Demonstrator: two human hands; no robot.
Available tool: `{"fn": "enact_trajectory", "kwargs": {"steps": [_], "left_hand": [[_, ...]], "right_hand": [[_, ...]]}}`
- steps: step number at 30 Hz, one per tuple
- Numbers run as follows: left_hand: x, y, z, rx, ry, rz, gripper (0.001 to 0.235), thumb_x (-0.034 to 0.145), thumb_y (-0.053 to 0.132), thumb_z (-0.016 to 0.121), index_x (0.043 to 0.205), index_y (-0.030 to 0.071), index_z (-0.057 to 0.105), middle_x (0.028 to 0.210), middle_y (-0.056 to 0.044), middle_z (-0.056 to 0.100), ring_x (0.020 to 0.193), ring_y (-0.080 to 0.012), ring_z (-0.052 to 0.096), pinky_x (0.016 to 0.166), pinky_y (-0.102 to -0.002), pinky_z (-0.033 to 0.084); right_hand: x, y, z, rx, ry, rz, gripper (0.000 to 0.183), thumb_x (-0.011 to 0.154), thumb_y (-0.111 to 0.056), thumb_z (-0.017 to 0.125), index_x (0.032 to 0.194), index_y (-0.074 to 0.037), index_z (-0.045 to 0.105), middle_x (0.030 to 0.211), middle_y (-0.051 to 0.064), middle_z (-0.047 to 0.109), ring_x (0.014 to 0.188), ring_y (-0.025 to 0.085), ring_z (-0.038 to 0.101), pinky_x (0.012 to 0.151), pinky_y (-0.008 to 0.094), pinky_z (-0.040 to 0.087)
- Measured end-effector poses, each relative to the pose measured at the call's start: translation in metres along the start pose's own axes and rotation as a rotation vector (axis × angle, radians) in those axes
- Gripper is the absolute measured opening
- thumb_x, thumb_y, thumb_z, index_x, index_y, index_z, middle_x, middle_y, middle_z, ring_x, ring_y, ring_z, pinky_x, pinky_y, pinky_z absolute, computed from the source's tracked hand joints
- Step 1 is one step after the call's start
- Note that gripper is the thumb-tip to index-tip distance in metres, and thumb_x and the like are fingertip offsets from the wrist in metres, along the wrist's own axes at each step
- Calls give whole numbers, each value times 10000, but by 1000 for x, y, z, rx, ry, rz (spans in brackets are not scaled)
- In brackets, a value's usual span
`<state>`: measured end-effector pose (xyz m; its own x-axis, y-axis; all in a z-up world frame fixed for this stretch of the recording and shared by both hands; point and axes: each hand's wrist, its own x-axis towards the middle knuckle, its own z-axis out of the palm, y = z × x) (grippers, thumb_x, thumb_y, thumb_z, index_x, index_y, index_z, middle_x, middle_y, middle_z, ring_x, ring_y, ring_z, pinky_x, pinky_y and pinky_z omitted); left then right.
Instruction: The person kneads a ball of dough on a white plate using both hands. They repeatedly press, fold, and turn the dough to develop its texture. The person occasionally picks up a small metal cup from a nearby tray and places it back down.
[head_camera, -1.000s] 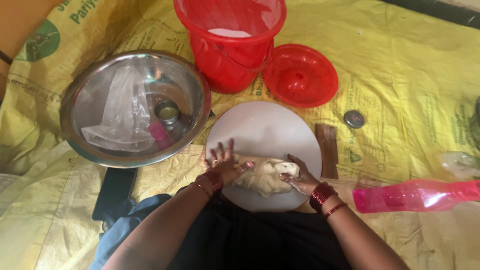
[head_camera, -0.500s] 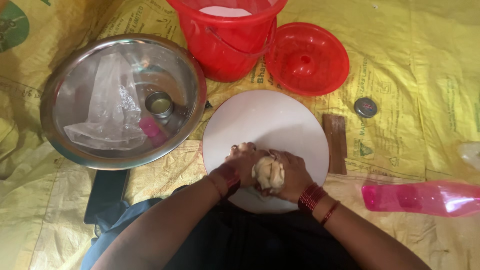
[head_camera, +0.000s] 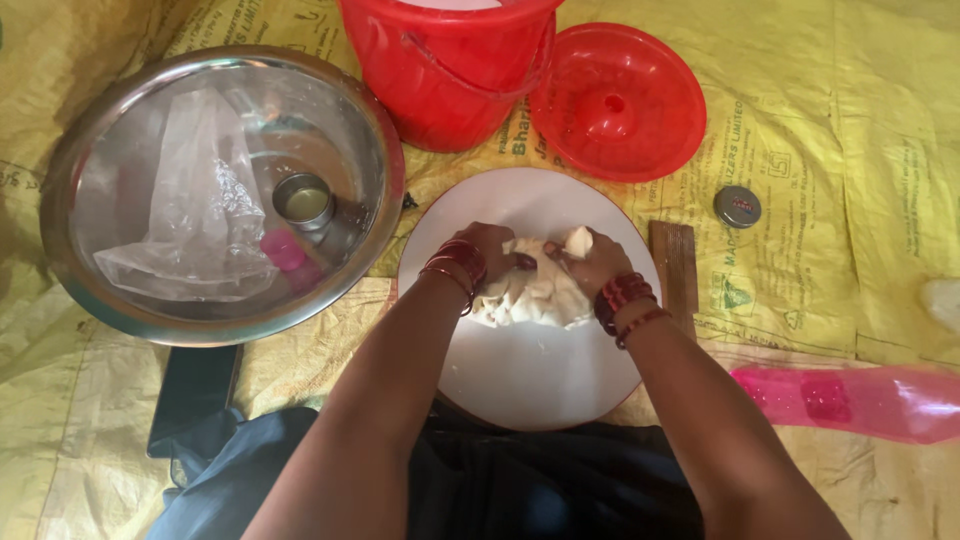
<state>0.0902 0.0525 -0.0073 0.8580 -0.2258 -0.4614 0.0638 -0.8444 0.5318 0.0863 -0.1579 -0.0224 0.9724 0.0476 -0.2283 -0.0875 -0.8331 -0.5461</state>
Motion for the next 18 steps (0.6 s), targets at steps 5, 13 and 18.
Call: {"fn": "enact_trajectory", "kwargs": {"steps": [5, 13, 18], "left_hand": [[18, 3, 7, 121, 60, -19, 608, 875, 668, 648, 1205, 161, 712, 1238, -153, 701, 1181, -353, 662, 1030, -469, 519], [-35, -14, 62, 349, 251, 253, 555, 1000, 529, 576, 1359, 106, 548, 1388, -185, 558, 1241, -450, 577, 982, -562, 533], [-85, -12, 74, 533, 393, 355, 740, 906, 530, 630, 1521, 177, 421, 1578, -157, 263, 1436, -561, 318, 1097, -718, 323]], "right_hand": [[14, 3, 1, 3, 49, 27, 501, 862, -574, 708, 1075, -123, 752, 1052, 159, 764, 1017, 372, 707, 906, 463, 558], [-63, 15, 18, -175, 376, -380, 541, 809, -448, 813, 1178, -81, 666, 1079, 161, 712, 1035, 362, 652, 922, 459, 538], [-119, 30, 9, -240, 233, -625, 802, 601, -455, 899, 1195, -16, 586, 1137, 217, 632, 1035, 405, 561, 869, 483, 492]]}}
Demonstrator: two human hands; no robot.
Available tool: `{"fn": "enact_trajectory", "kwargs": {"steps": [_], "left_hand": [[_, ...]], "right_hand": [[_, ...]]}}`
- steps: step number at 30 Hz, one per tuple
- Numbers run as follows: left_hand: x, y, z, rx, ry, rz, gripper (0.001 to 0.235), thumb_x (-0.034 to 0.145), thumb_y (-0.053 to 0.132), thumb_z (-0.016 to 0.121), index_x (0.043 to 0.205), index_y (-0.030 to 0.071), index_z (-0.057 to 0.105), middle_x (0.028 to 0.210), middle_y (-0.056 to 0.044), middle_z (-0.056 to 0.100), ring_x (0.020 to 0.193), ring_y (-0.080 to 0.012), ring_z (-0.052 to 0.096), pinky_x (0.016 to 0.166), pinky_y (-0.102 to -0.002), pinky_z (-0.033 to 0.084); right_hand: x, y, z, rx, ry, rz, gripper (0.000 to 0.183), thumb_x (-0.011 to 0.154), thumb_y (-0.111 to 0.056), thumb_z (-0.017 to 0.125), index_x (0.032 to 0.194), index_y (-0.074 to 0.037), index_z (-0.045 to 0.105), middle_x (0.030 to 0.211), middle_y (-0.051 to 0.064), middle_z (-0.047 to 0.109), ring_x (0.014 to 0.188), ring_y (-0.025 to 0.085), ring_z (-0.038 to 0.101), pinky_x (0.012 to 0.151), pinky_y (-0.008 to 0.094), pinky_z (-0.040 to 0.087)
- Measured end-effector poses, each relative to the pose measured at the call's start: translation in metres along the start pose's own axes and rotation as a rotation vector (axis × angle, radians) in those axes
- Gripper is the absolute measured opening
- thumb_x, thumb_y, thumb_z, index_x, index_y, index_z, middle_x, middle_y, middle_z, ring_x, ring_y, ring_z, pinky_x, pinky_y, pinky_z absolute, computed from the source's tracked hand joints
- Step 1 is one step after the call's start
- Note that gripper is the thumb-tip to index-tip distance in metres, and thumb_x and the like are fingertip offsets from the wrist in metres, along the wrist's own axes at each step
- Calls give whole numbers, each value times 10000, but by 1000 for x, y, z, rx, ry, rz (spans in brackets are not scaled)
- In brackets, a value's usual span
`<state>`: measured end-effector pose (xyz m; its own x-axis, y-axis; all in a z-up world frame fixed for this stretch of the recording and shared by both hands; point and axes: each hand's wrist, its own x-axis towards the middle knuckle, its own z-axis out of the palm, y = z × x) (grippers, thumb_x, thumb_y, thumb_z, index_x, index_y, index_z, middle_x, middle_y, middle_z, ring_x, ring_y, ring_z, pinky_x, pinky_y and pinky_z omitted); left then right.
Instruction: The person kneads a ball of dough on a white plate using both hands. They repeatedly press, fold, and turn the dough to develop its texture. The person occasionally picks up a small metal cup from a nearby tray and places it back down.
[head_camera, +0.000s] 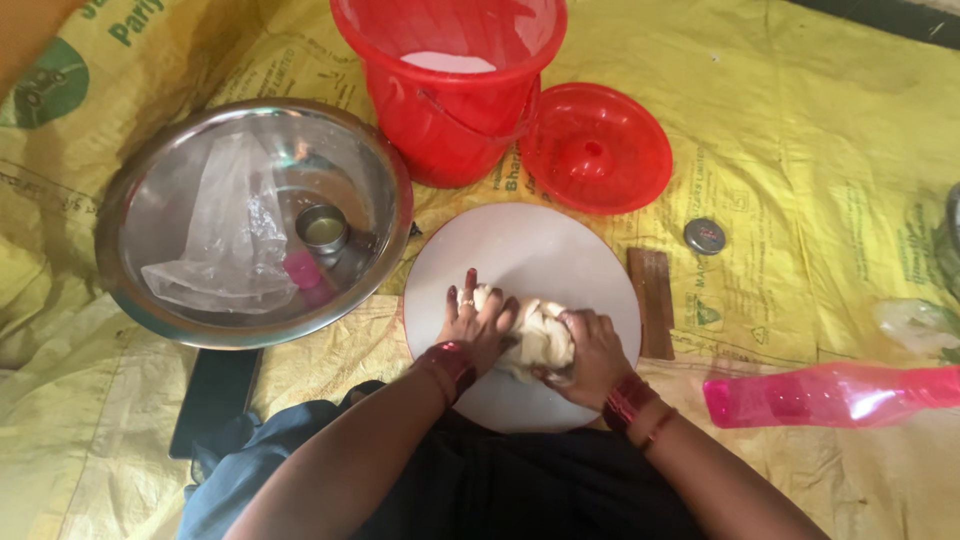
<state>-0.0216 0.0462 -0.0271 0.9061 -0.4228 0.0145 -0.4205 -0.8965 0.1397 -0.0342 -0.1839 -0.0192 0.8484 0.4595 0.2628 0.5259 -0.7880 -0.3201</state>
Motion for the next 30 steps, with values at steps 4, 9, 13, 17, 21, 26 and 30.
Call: {"fn": "enact_trajectory", "kwargs": {"steps": [4, 9, 13, 17, 21, 26, 30], "left_hand": [[-18, 9, -24, -111, -314, -109, 806, 893, 539, 716, 1543, 245, 341, 1688, -176, -60, 1533, -548, 48, 1211, -615, 172], [-7, -10, -33, -287, -303, -10, 898, 817, 568, 723, 1577, 303, 325, 1739, -155, 90, 1421, -420, 413, 1175, -474, 373], [-2, -34, -33, -704, -129, -258, 1454, 457, 608, 877, 1645, 238, 125, 1541, -153, 391, 1377, -367, 512, 1162, -434, 457], [1, -30, -44, -438, -341, -245, 1299, 514, 628, 971, 1588, 319, 308, 1666, -125, 199, 1541, -403, 209, 1240, -565, 246], [-12, -7, -52, -351, -457, -26, 1306, 509, 458, 1032, 1582, 389, 291, 1686, -154, 105, 1539, -489, 41, 1199, -649, 215], [-10, 11, -35, -252, -412, -17, 1249, 593, 366, 972, 1600, 408, 233, 1611, -191, 244, 1425, -553, 240, 1086, -648, 375], [23, -11, -10, -354, -248, 55, 962, 650, 378, 919, 1483, 319, 442, 1367, -149, 583, 1257, -381, 586, 1062, -546, 472]], "right_hand": [[-7, 29, -30, 145, -225, -74, 606, 771, -432, 867, 1272, -183, 632, 1149, 103, 726, 1142, 301, 644, 1011, 497, 479], [6, 46, -20, 738, -505, 517, 1110, 540, -398, 920, 1481, -225, 358, 1194, 217, 700, 1203, 385, 667, 1006, 478, 581], [23, 31, -11, 267, -605, 386, 1465, 471, -415, 1043, 1624, -257, 153, 1568, 174, 351, 1431, 344, 392, 1148, 430, 399], [33, 4, -13, 215, -629, 304, 1447, 442, -477, 1017, 1582, -146, 191, 1537, 177, 439, 1432, 357, 453, 1190, 421, 395], [11, -29, -10, 130, -473, 336, 1366, 496, -456, 1019, 1560, -147, 221, 1491, 173, 435, 1371, 393, 433, 1147, 452, 399], [1, -48, -3, -68, -413, 325, 1268, 592, -492, 956, 1570, -138, 231, 1455, 177, 442, 1281, 386, 480, 1054, 491, 450], [19, -31, 2, -68, -414, 344, 1091, 647, -484, 901, 1512, -177, 312, 1375, 155, 546, 1190, 384, 578, 997, 485, 511]]}}
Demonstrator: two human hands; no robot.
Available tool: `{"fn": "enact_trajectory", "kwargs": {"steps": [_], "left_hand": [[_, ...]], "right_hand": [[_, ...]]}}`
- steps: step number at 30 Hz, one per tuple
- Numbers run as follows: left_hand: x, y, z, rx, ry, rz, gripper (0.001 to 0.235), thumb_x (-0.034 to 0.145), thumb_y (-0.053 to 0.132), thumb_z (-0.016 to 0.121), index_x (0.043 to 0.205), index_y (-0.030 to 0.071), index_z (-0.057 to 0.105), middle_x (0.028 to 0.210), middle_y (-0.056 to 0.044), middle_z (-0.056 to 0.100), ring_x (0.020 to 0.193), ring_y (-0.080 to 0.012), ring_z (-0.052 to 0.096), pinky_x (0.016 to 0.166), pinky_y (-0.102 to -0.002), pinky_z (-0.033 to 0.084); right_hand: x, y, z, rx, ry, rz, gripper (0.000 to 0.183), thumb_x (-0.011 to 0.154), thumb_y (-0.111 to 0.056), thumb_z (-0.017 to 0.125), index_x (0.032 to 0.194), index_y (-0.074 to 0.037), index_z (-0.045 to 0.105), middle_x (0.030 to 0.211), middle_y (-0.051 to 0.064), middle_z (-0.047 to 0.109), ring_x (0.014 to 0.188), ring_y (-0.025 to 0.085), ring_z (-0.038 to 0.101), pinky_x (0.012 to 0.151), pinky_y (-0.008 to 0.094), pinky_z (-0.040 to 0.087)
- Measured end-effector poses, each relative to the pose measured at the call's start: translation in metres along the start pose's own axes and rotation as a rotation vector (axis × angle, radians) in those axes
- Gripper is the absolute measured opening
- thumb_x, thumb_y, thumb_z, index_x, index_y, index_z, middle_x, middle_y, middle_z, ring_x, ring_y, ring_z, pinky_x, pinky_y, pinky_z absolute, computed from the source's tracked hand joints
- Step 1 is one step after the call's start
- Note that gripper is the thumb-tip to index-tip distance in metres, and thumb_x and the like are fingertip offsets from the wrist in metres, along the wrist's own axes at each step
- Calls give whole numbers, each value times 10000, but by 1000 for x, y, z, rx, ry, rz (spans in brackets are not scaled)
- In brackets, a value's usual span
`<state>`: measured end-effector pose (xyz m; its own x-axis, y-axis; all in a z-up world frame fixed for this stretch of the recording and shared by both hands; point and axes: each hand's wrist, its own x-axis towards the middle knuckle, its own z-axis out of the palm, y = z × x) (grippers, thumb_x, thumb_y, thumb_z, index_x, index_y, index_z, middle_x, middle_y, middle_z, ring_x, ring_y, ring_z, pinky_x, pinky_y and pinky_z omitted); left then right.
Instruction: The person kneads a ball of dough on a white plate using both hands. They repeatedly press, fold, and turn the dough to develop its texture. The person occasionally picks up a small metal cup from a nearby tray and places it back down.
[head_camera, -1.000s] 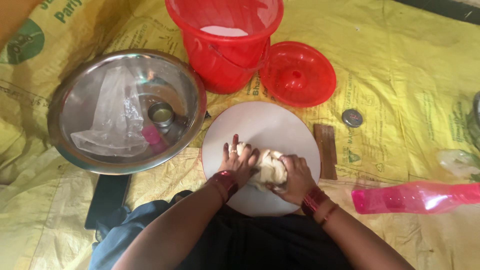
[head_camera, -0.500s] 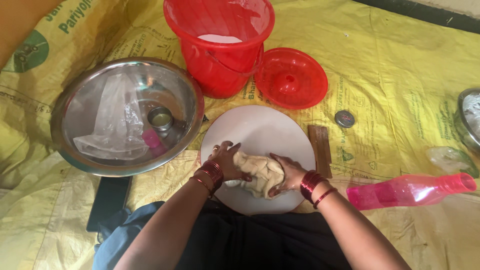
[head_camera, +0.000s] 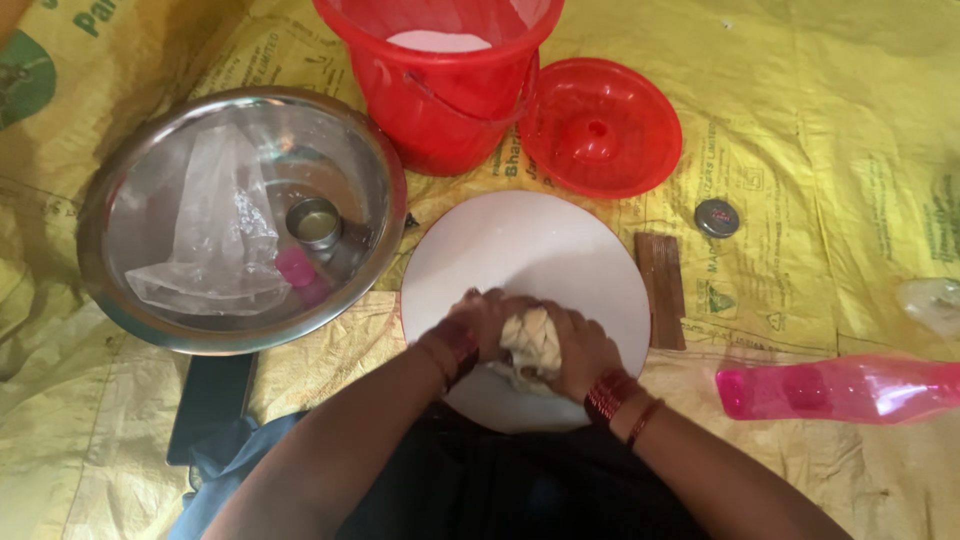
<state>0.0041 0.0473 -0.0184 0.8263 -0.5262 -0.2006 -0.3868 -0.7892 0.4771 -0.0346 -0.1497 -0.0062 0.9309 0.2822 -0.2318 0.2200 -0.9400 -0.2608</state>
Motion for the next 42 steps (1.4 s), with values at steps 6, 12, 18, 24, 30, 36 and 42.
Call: {"fn": "enact_trajectory", "kwargs": {"steps": [6, 12, 18, 24, 30, 36, 42], "left_hand": [[33, -21, -13, -63, -9, -90, 773, 626, 356, 929, 1320, 269, 600, 1127, -139, 741, 1104, -341, 697, 960, -460, 543], [48, -22, -38, -58, -22, -259, 711, 673, 435, 900, 1302, 270, 612, 1128, -124, 736, 1093, -353, 692, 959, -460, 547], [70, -21, -32, 49, 37, -391, 549, 829, 473, 771, 1295, 241, 595, 1137, -102, 731, 1090, -322, 703, 916, -478, 570], [50, -26, 31, 273, 240, -243, 432, 875, 150, 638, 1295, 122, 541, 1226, -186, 629, 1117, -381, 638, 873, -511, 563], [-4, -20, 72, 421, 424, -12, 541, 878, 168, 619, 1386, 104, 443, 1283, -225, 534, 1152, -427, 571, 914, -555, 509], [-18, 2, 37, 258, 220, -134, 555, 886, 136, 667, 1405, 186, 477, 1296, -168, 575, 1240, -410, 550, 981, -509, 510], [-31, 6, 6, 75, 152, -51, 640, 739, 224, 862, 1297, 190, 550, 1222, -125, 632, 1184, -355, 599, 995, -459, 517]], "right_hand": [[44, 24, -11, 146, 63, -89, 842, 689, -515, 859, 1391, -221, 500, 1201, 137, 708, 1083, 366, 681, 918, 476, 555], [83, 34, -22, 112, -70, 115, 750, 742, -559, 814, 1372, -265, 532, 1111, 144, 740, 1050, 377, 701, 938, 477, 555], [107, 45, -18, 73, 2, 211, 596, 843, -548, 729, 1349, -269, 585, 1113, 155, 747, 1043, 388, 704, 921, 488, 559], [78, 44, 28, -119, 433, -9, 635, 763, -474, 775, 1300, -185, 599, 1053, 134, 709, 978, 368, 675, 786, 523, 548], [22, 30, 50, -277, 556, -149, 655, 617, -340, 843, 1207, -193, 598, 1052, 115, 663, 932, 325, 658, 747, 544, 527], [-1, 5, 18, -103, 335, -49, 673, 658, -319, 889, 1244, -199, 578, 1028, 123, 654, 937, 351, 667, 734, 491, 565], [-15, -7, -14, 37, 205, 20, 708, 615, -267, 902, 1240, -181, 578, 1081, 115, 677, 966, 334, 682, 777, 461, 574]]}}
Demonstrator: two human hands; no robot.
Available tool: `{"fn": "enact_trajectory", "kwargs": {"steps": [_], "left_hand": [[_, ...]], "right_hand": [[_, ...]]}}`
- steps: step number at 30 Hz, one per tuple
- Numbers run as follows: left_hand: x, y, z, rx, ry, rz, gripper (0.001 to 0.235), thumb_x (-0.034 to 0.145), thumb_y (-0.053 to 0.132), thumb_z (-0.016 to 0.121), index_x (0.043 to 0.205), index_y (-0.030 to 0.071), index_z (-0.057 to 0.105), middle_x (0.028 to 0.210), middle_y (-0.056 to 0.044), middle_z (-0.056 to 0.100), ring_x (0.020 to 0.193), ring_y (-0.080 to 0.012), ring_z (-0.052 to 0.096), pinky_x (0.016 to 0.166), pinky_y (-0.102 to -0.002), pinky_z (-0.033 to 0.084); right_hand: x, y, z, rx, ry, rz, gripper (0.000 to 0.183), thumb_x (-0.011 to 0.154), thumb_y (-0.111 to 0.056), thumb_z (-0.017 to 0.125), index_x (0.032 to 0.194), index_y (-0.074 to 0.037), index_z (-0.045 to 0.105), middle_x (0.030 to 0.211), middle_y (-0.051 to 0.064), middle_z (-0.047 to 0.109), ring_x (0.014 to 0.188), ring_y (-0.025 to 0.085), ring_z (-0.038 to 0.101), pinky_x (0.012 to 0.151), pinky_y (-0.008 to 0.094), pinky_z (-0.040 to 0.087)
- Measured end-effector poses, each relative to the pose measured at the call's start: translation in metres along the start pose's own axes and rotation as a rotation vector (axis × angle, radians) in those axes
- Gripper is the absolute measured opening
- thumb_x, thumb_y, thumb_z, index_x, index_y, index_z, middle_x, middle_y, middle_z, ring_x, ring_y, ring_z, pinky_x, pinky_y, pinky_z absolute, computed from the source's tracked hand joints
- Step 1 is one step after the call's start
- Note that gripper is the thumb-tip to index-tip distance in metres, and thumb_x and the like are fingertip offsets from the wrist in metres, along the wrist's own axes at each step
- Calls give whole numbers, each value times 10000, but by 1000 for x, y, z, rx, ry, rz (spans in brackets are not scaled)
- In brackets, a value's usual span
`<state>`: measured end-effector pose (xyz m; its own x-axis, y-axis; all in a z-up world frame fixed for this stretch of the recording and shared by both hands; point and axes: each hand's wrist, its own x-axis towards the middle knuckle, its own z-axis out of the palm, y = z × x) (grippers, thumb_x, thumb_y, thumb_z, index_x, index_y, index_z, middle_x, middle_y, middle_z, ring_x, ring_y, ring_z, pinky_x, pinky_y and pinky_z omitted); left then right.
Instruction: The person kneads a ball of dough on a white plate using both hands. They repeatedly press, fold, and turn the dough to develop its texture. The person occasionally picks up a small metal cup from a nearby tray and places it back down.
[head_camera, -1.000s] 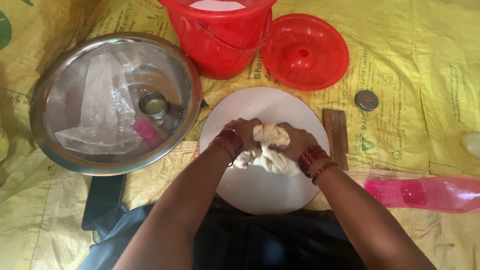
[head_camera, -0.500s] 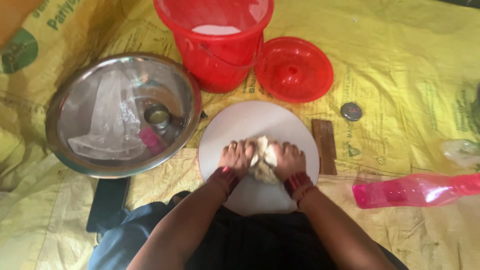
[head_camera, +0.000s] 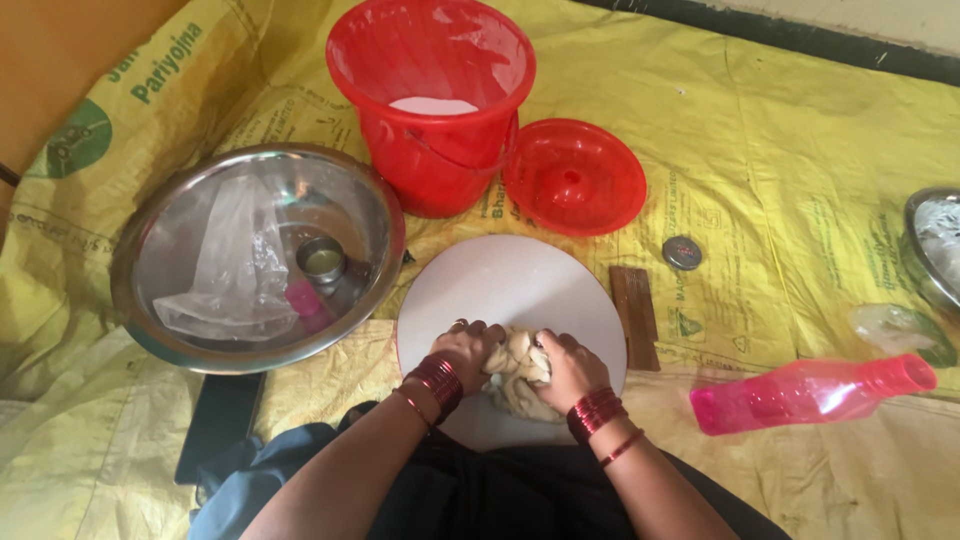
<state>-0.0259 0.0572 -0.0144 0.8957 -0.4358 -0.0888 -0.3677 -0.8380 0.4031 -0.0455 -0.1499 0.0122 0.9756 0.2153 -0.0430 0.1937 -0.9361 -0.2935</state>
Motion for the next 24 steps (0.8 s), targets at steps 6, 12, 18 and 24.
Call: {"fn": "enact_trajectory", "kwargs": {"steps": [6, 12, 18, 24], "left_hand": [[16, 2, -21, 159, 642, 180, 505, 849, 154, 815, 1303, 239, 609, 1297, -83, 661, 1211, -309, 639, 991, -428, 546], [11, -4, -30, -30, 180, 76, 785, 684, 261, 894, 1384, 120, 567, 1209, -225, 632, 977, -401, 669, 889, -491, 525], [14, -22, -25, -148, -285, 40, 463, 740, 285, 843, 1161, 194, 675, 1075, -37, 760, 1049, -274, 724, 936, -423, 562], [13, -30, -60, -194, 53, -111, 728, 668, 440, 914, 1280, 195, 606, 1297, -107, 677, 1255, -311, 638, 1074, -438, 512]], "right_hand": [[18, 3, -22, 200, 589, -201, 507, 658, -74, 834, 1111, -138, 614, 1104, 112, 663, 1092, 341, 645, 962, 463, 535], [10, -3, -18, -135, 415, -157, 597, 531, -28, 869, 1098, -106, 702, 1244, 158, 539, 1169, 386, 578, 976, 527, 475], [11, 38, -6, 321, -276, -125, 243, 737, -96, 782, 966, -162, 734, 1101, 33, 744, 1031, 207, 732, 934, 376, 597], [51, 73, 7, 477, 163, 26, 572, 724, -300, 919, 1185, -80, 661, 1226, 115, 709, 1200, 290, 634, 1012, 415, 479]]}}
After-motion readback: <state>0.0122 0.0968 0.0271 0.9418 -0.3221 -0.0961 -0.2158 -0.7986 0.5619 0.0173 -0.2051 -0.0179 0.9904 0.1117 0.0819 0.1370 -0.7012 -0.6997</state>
